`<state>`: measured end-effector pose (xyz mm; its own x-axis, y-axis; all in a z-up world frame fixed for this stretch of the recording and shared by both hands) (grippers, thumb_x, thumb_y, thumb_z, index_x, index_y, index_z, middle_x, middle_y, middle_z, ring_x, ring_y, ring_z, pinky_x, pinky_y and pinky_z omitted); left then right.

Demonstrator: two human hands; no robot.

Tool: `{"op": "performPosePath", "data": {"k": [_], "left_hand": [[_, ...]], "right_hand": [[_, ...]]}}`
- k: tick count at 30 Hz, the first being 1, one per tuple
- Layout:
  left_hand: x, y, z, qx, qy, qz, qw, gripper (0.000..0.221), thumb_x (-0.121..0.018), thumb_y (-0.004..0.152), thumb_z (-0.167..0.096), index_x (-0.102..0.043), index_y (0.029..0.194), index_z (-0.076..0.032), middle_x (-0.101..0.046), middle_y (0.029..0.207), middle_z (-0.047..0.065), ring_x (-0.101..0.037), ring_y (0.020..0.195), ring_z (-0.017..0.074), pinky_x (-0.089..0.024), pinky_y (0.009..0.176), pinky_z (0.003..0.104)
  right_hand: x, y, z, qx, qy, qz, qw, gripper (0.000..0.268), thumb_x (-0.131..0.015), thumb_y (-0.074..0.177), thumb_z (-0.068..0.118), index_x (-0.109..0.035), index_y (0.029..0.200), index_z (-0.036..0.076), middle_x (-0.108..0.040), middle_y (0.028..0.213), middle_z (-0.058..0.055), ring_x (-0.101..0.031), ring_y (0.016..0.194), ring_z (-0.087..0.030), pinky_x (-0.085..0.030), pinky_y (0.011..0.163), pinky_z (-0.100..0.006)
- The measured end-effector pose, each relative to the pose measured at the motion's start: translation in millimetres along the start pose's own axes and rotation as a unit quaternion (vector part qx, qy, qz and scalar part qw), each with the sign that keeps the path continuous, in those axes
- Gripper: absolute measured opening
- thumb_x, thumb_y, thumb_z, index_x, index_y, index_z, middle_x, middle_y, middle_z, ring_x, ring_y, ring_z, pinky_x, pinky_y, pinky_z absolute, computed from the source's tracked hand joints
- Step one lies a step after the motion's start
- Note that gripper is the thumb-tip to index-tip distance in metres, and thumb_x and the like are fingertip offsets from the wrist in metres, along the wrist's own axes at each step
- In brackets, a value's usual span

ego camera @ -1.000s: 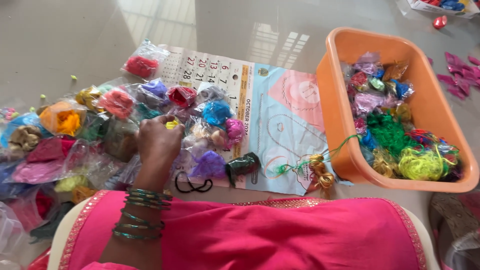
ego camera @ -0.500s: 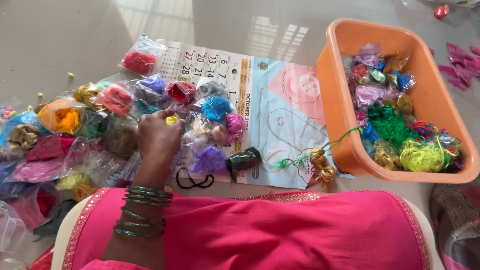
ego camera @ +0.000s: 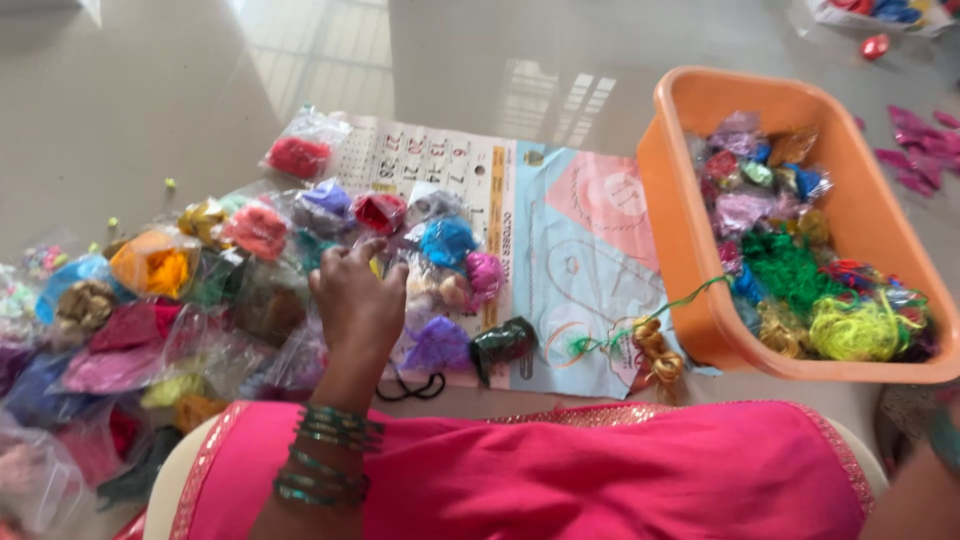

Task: The person sits on the floor and twists and rolls pink wool fiber between their palms to form a thick wool cord, repeatedly rolling sections and joining the strand longer. Colorful wool bundles and a plastic basin of fibers sit around them on the floor.

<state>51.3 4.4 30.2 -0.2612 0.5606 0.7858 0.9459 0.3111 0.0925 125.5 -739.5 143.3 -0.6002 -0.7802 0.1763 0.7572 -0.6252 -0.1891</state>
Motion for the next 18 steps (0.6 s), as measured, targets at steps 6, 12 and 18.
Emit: {"op": "performPosePath", "data": {"k": [6,12,18], "left_hand": [[8,-5,-16,-0.038,-0.058,-0.014,0.997,0.038,-0.076,0.085,-0.033,-0.075,0.119,-0.017,-0.061,0.129,0.020,-0.052,0.123,0.0383,-0.038,0.108,0.048],[16,-8,-20,-0.002,-0.067,0.012,0.998,0.040,-0.077,0.082,-0.033,-0.076,0.119,-0.019,-0.058,0.134,0.020,-0.051,0.124,0.0389,-0.040,0.106,0.048],[4,-12,-25,0.005,-0.060,0.058,0.996,0.042,-0.077,0.081,-0.033,-0.075,0.122,-0.022,-0.059,0.135,0.015,-0.051,0.124,0.0362,-0.041,0.106,0.047]], "right_hand": [[-33,-11,-41,-0.003,-0.004,-0.048,0.999,0.018,-0.068,0.097,0.029,-0.063,0.084,0.018,-0.056,0.069,0.002,-0.046,0.056,-0.014,-0.026,0.047,-0.032],[-71,29,-167,0.146,-0.441,-0.041,0.885,0.028,-0.074,0.089,0.028,-0.081,0.111,0.013,-0.078,0.105,-0.016,-0.073,0.093,-0.026,-0.056,0.085,-0.041],[-150,-20,-121,0.423,-0.554,-0.053,0.715,0.043,-0.068,0.088,0.038,-0.076,0.126,0.020,-0.066,0.133,-0.021,-0.060,0.122,-0.043,-0.046,0.105,-0.055]]}}
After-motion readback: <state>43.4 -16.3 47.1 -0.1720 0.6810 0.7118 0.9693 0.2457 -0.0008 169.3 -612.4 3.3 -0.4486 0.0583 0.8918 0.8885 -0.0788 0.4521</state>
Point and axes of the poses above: each hand's wrist, its own y-axis towards the middle knuckle, its own x-axis out of the back of the hand, z = x × y, the point moved 7 cm from there along y, towards the middle knuckle
